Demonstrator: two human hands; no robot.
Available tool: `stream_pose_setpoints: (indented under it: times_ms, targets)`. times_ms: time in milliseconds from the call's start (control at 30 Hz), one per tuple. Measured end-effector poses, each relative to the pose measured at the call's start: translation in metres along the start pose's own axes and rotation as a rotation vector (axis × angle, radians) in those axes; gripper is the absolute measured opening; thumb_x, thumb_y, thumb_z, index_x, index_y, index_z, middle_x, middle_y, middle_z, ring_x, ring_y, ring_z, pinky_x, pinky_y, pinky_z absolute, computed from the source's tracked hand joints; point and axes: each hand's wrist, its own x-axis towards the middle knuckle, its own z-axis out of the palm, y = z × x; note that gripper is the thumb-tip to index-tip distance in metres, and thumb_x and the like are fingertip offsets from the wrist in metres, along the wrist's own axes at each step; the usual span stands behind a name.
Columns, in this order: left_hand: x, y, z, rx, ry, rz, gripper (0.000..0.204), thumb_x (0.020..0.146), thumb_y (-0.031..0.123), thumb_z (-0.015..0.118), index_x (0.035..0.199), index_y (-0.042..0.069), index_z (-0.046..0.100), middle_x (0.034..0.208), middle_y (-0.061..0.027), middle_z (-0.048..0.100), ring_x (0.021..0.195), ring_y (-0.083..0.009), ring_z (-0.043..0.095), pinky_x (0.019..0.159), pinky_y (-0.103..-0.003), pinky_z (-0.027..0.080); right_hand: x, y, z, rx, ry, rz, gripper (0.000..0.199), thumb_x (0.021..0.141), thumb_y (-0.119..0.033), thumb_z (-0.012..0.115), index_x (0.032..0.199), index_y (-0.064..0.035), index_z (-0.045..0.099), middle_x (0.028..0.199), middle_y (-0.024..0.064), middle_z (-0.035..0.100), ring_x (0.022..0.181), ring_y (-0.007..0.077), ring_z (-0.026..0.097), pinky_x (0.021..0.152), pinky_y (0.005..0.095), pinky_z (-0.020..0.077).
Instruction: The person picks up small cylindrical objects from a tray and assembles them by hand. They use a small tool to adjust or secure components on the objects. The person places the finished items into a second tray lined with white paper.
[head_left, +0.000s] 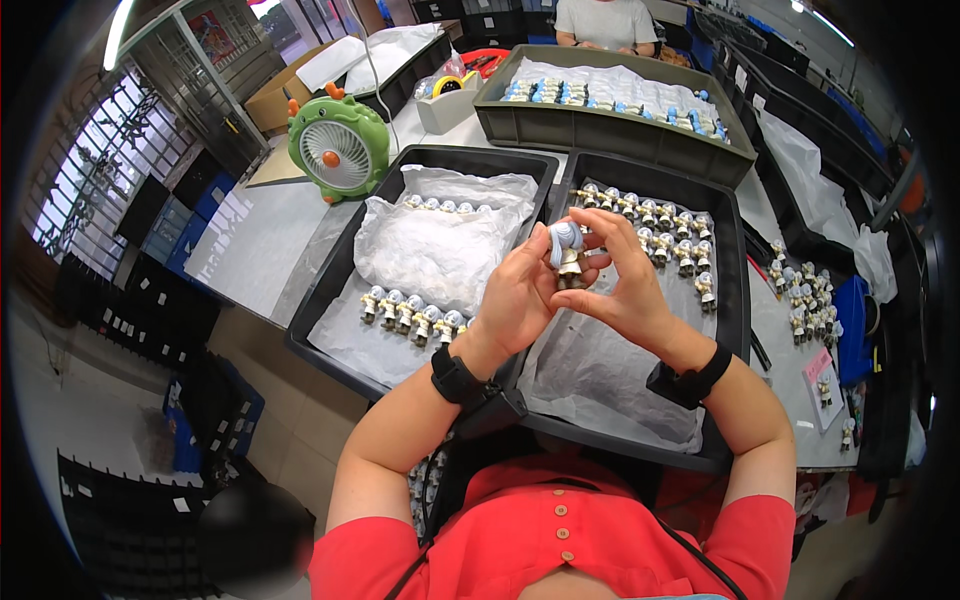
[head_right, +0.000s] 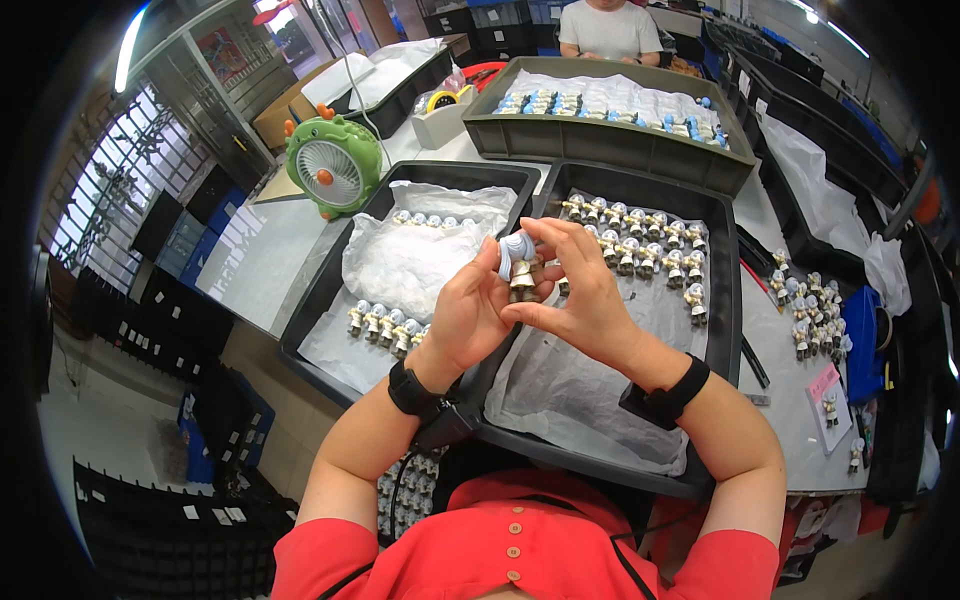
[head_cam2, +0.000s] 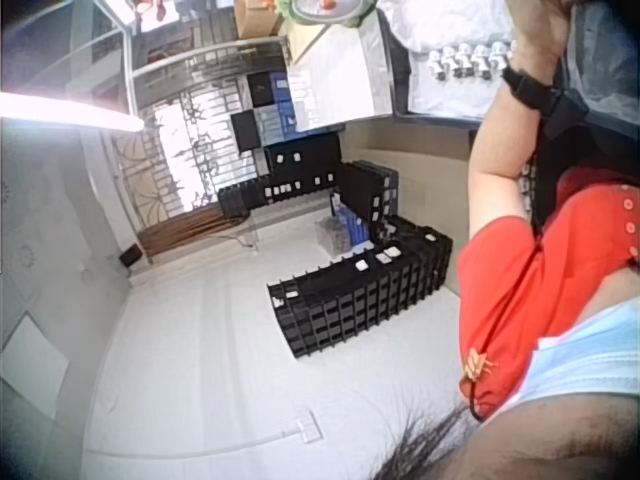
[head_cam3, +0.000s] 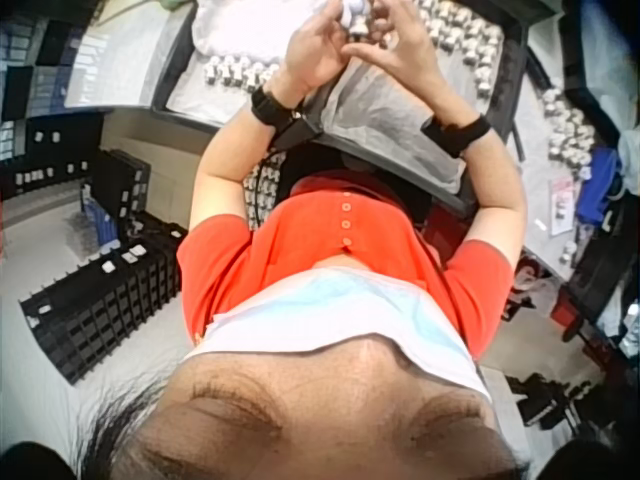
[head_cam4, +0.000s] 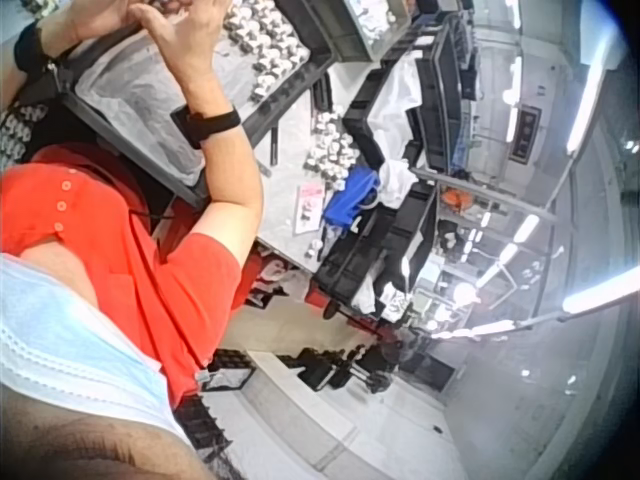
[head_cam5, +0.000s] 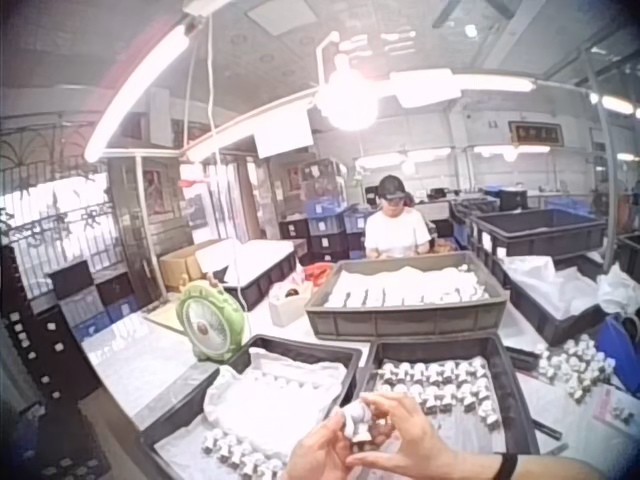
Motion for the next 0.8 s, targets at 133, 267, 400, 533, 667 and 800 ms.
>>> stream_pose_setpoints:
  times_ms: [133, 267, 400, 533, 667, 800]
  targets:
    - [0.0, 0.0, -0.001, -0.043, -0.02, 0.009, 0.046, 0.1, 0.035, 0.028, 0.13, 0.003, 0.039, 0.121, -0.0151, 0.052, 0.108, -0.0254, 0.054, 0.087, -0.035, 0.047, 0.001, 0.002, -0.002, -0.074, 0.007, -0.041, 0.08, 0.058, -0.023, 0.084, 0.127, -0.0059, 0.047, 0.119, 0.0125, 0.046, 0.097, 0.0221, 0.055, 0.081, 0.0312, 0.0496]
    - [-0.001, 0.001, -0.002, -0.012, -0.03, 0.024, 0.044, 0.098, 0.031, 0.032, 0.131, 0.002, 0.037, 0.122, -0.0134, 0.051, 0.108, -0.0245, 0.054, 0.088, -0.036, 0.047, 0.001, 0.004, 0.002, -0.002, 0.005, -0.004, 0.078, 0.059, -0.021, 0.083, 0.127, -0.0058, 0.047, 0.119, 0.0124, 0.047, 0.097, 0.0219, 0.054, 0.083, 0.0317, 0.048]
    - [0.0, 0.003, 0.003, 0.035, -0.085, 0.03, 0.045, 0.092, 0.02, 0.042, 0.131, 0.0, 0.035, 0.122, -0.0119, 0.05, 0.111, -0.0239, 0.052, 0.091, -0.037, 0.045, 0.0, 0.004, -0.002, 0.004, 0.005, 0.043, 0.075, 0.06, -0.017, 0.081, 0.126, -0.0058, 0.047, 0.117, 0.0116, 0.05, 0.099, 0.0223, 0.053, 0.085, 0.0325, 0.0455]
    - [0.005, 0.006, 0.0, 0.044, -0.177, 0.035, 0.046, 0.087, 0.013, 0.048, 0.131, 0.002, 0.036, 0.121, -0.0119, 0.05, 0.109, -0.0242, 0.054, 0.086, -0.034, 0.048, 0.001, 0.005, -0.004, -0.028, 0.0, 0.03, 0.073, 0.061, -0.013, 0.08, 0.126, -0.006, 0.048, 0.117, 0.0112, 0.052, 0.101, 0.0229, 0.054, 0.087, 0.0327, 0.0442]
    - [0.003, 0.008, -0.001, 0.078, -0.147, 0.044, 0.041, 0.09, 0.014, 0.052, 0.128, 0.004, 0.04, 0.115, -0.0102, 0.053, 0.102, -0.0217, 0.058, 0.08, -0.032, 0.051, 0.003, 0.002, -0.001, 0.03, -0.02, 0.099, 0.068, 0.064, -0.011, 0.077, 0.125, -0.0038, 0.048, 0.118, 0.0111, 0.052, 0.105, 0.0229, 0.054, 0.091, 0.0339, 0.0427]
    - [-0.003, 0.037, -0.006, 0.383, 0.027, -0.041, 0.04, 0.087, 0.017, 0.061, 0.122, 0.01, 0.044, 0.1, -0.0054, 0.059, 0.09, -0.0164, 0.063, 0.077, -0.029, 0.052, 0.006, 0.002, -0.005, -0.101, -0.019, 0.004, 0.06, 0.069, -0.016, 0.075, 0.122, -0.0042, 0.051, 0.12, 0.011, 0.052, 0.11, 0.0231, 0.052, 0.092, 0.0346, 0.041]
